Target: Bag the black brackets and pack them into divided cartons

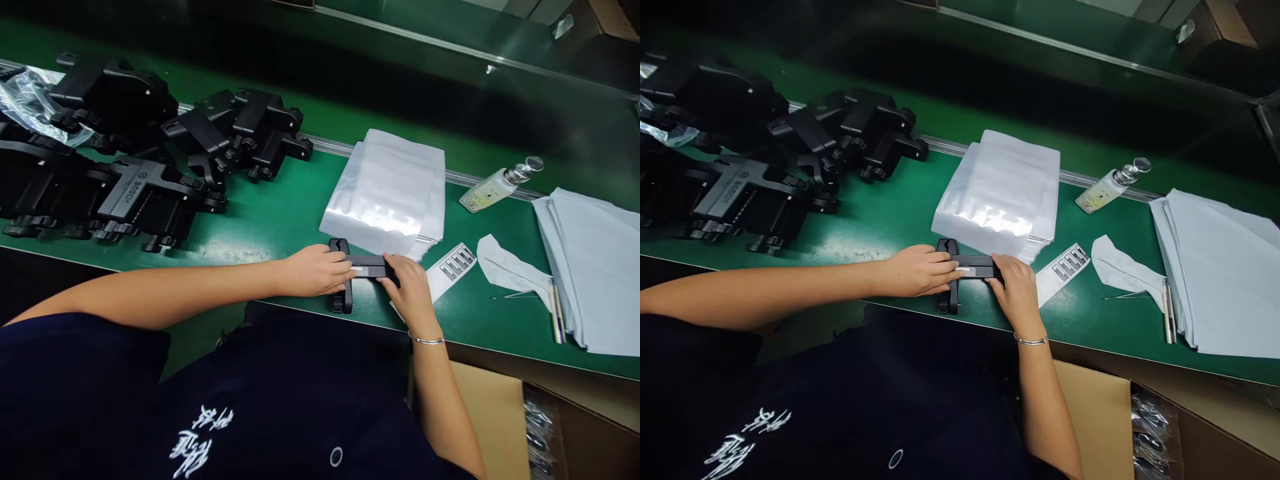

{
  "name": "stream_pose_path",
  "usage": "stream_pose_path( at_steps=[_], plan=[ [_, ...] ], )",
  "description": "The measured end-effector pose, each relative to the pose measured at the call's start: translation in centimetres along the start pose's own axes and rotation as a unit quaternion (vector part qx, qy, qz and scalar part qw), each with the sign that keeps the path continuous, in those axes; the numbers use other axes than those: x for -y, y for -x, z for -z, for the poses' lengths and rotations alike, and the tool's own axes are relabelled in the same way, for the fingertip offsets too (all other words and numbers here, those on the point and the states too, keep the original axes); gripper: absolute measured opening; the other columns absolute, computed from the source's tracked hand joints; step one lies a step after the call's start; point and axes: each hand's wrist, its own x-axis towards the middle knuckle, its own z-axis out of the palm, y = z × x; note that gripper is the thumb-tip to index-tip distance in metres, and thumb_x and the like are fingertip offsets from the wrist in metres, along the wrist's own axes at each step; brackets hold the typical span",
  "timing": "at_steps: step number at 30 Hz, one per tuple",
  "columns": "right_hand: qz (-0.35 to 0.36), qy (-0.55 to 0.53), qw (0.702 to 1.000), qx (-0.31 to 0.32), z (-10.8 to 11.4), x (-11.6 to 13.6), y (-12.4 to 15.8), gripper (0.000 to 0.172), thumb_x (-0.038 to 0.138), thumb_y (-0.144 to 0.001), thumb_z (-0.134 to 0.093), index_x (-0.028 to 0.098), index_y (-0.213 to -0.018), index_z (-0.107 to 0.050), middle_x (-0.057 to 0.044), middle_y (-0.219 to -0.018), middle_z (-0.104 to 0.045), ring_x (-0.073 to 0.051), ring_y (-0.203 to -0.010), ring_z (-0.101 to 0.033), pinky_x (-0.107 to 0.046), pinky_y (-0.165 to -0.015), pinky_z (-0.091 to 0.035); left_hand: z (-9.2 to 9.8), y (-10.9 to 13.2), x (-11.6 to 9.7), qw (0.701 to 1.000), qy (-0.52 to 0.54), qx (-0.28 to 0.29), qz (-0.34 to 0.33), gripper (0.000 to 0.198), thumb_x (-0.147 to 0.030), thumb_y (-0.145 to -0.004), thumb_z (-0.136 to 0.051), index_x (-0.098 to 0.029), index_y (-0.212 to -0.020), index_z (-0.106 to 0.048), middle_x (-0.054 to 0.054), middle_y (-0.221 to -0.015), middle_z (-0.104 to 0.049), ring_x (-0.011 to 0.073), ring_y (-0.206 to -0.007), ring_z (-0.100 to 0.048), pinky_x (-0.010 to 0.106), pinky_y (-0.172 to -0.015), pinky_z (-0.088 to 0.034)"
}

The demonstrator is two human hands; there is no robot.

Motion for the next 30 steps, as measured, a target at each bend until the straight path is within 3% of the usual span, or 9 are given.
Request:
stream_pose_path(
  at_steps=[3, 10, 14, 18, 23, 27, 30],
  plan=[
    [0.0, 0.004, 1.0, -0.002, 0.1, 0.4, -0.1, 0.041, 0.039, -0.093, -0.052, 0.022, -0.13, -0.053, -0.013, -0.118, -0.066, -0.031, -0.114, -0.057, -0.05, -0.094, -0.044, 0.1, 1.3, -0.2, 1.0, 0.013, -0.02, 0.018, 0.033, -0.035, -0.097, -0.047, -0.02, -0.122, -0.062, 0.009, -0.11, -0.069, 0.0204, -0.1, -0.06, 0.03, -0.065, -0.039],
    [-0.008, 0.003, 1.0, 0.023, 0.6, 1.2, 0.0, 0.041, 0.038, -0.091, -0.057, 0.021, -0.128, -0.055, -0.013, -0.115, -0.066, -0.031, -0.106, -0.057, -0.05, -0.091, -0.044, -0.2, -0.1, 0.2, 0.997, 0.075, -0.03, 0.01, 0.033, -0.037, -0.094, -0.052, -0.022, -0.122, -0.063, 0.01, -0.113, -0.068, 0.022, -0.102, -0.061, 0.031, -0.076, -0.046],
    [-0.005, -0.022, 0.999, 0.034, 0.6, 2.4, 1.2, 0.051, 0.039, -0.091, -0.056, 0.023, -0.139, -0.045, -0.013, -0.119, -0.062, -0.031, -0.109, -0.055, -0.05, -0.092, -0.046, 0.3, 1.4, 0.7, 0.984, 0.138, -0.039, 0.108, 0.032, -0.031, -0.096, -0.047, -0.02, -0.122, -0.062, 0.01, -0.119, -0.065, 0.0229, -0.109, -0.059, 0.033, -0.085, -0.047],
    [-0.007, -0.046, 0.998, 0.048, 0.1, 3.6, 2.1, 0.054, 0.043, -0.092, -0.053, 0.027, -0.143, -0.04, -0.012, -0.121, -0.06, -0.031, -0.109, -0.055, -0.051, -0.093, -0.047, 1.1, 1.3, 0.5, 0.966, 0.202, -0.002, 0.161, 0.039, -0.023, -0.089, -0.055, -0.02, -0.128, -0.056, 0.009, -0.119, -0.063, 0.025, -0.113, -0.056, 0.038, -0.096, -0.042],
    [-0.009, -0.046, 0.998, 0.048, -0.2, 4.1, 2.2, 0.053, 0.043, -0.093, -0.052, 0.027, -0.143, -0.04, -0.012, -0.121, -0.06, -0.031, -0.108, -0.056, -0.05, -0.092, -0.046, 1.4, -1.5, 0.3, 0.96, 0.22, 0.058, 0.163, 0.047, -0.025, -0.084, -0.061, -0.021, -0.13, -0.051, 0.009, -0.123, -0.06, 0.027, -0.118, -0.051, 0.039, -0.101, -0.035],
    [-0.007, -0.049, 0.998, 0.048, -0.1, 4.0, 2.1, 0.053, 0.043, -0.093, -0.052, 0.026, -0.142, -0.041, -0.012, -0.12, -0.061, -0.031, -0.108, -0.056, -0.049, -0.093, -0.047, 1.2, -3.0, -0.2, 0.962, 0.206, 0.072, 0.163, 0.05, -0.027, -0.082, -0.065, -0.019, -0.128, -0.049, 0.01, -0.123, -0.059, 0.0278, -0.116, -0.052, 0.041, -0.104, -0.032],
    [-0.005, -0.051, 0.998, 0.048, 0.0, 3.9, 2.2, 0.052, 0.043, -0.092, -0.053, 0.025, -0.141, -0.043, -0.013, -0.119, -0.061, -0.031, -0.108, -0.056, -0.049, -0.092, -0.047, 1.3, -2.5, -0.2, 0.961, 0.205, 0.071, 0.171, 0.057, -0.03, -0.081, -0.068, -0.017, -0.132, -0.044, 0.012, -0.128, -0.056, 0.0291, -0.121, -0.049, 0.044, -0.11, -0.026]
  ],
)
